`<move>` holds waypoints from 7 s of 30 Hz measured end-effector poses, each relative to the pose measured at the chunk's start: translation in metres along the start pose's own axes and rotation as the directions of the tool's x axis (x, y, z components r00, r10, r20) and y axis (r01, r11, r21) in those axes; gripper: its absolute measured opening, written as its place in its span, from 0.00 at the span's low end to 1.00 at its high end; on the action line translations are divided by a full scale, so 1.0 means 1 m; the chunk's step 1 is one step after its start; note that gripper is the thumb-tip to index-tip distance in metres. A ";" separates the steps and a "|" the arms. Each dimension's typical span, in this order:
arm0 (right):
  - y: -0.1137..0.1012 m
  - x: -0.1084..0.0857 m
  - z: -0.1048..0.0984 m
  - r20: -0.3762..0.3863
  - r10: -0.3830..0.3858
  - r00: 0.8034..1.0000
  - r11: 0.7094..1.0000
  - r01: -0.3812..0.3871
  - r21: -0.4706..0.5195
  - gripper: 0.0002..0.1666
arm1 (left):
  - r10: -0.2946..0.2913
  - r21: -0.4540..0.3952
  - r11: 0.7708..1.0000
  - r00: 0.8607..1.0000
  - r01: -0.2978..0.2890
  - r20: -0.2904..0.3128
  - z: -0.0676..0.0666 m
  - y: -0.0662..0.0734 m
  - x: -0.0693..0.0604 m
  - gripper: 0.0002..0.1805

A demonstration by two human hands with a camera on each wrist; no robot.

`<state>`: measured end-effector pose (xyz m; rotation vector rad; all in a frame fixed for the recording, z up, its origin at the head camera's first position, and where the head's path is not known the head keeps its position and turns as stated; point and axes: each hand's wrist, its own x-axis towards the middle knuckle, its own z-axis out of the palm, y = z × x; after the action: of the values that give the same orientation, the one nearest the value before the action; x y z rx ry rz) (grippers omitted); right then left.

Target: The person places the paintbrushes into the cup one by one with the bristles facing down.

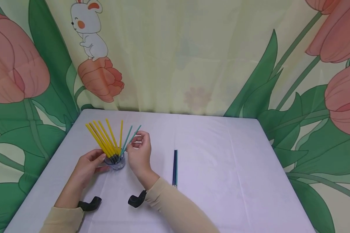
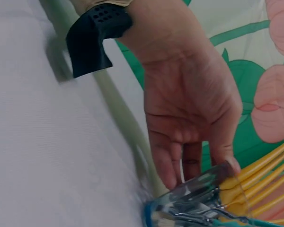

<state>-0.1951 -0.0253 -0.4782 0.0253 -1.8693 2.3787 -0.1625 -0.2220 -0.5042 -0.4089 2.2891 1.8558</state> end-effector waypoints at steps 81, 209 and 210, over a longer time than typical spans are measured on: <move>-0.019 -0.017 -0.122 0.077 0.210 0.975 0.897 -0.161 -0.411 0.40 | 0.009 0.052 0.999 1.000 -0.009 -0.003 -0.001 0.002 -0.002 0.23; -0.029 -0.004 -0.173 -0.114 0.331 0.937 0.759 -0.336 -0.558 0.35 | -0.018 0.049 0.999 1.000 0.019 -0.023 0.002 -0.001 -0.002 0.24; -0.029 -0.004 -0.172 -0.107 0.323 0.941 0.775 -0.327 -0.541 0.36 | -0.017 0.048 0.999 1.000 0.018 -0.023 0.001 -0.001 -0.002 0.25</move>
<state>-0.1785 0.1474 -0.4914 -0.3904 -2.6701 1.8884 -0.1602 -0.2208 -0.5051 -0.4440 2.3321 1.7924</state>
